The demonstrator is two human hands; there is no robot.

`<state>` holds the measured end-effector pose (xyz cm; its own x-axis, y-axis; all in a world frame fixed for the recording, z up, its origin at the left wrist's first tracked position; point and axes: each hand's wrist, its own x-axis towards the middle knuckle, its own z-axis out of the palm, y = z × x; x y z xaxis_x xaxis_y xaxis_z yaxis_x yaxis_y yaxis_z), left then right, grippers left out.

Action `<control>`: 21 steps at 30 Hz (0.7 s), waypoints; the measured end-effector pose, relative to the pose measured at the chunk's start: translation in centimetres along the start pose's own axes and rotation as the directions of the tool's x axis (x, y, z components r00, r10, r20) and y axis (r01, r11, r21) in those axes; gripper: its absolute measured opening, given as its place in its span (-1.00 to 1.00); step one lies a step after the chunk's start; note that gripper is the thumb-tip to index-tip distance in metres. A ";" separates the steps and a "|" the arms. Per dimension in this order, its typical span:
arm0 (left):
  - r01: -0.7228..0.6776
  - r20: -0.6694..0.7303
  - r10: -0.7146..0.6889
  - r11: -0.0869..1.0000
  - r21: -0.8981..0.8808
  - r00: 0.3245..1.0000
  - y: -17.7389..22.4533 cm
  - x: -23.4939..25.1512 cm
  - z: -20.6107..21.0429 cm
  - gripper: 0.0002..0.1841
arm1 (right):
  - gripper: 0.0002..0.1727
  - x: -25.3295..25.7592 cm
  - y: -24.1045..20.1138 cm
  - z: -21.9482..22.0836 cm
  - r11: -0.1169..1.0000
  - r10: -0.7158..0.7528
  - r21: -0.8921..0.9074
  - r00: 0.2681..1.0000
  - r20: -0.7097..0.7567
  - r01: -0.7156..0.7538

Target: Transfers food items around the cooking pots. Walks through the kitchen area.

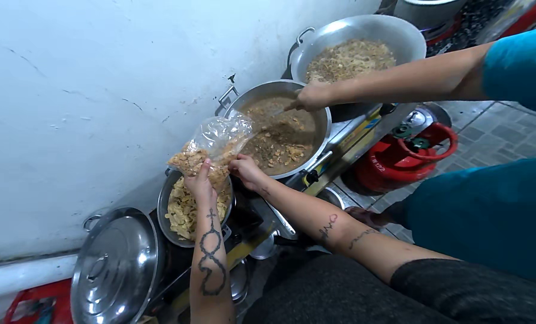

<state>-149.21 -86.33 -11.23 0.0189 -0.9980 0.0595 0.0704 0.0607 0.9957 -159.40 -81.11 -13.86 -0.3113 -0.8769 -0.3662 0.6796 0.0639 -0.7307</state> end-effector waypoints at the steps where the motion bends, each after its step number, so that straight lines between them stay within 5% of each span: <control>1: 0.004 -0.001 -0.004 1.000 -0.002 1.000 0.0 0.0 0.0 -0.45 | -0.70 0.0 0.0 0.0 1.000 0.001 -0.003 1.000 0.002 0.000; 21: 0.004 0.002 -0.004 1.000 -0.026 1.000 -0.4 0.1 -0.8 -0.45 | -0.72 -0.1 0.6 0.3 1.000 -0.001 -0.027 1.000 0.001 0.001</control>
<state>-148.43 -86.48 -11.63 0.0170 -0.9983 0.0561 0.0960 0.0574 0.9937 -158.77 -81.14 -14.08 -0.3118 -0.8773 -0.3649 0.6613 0.0754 -0.7463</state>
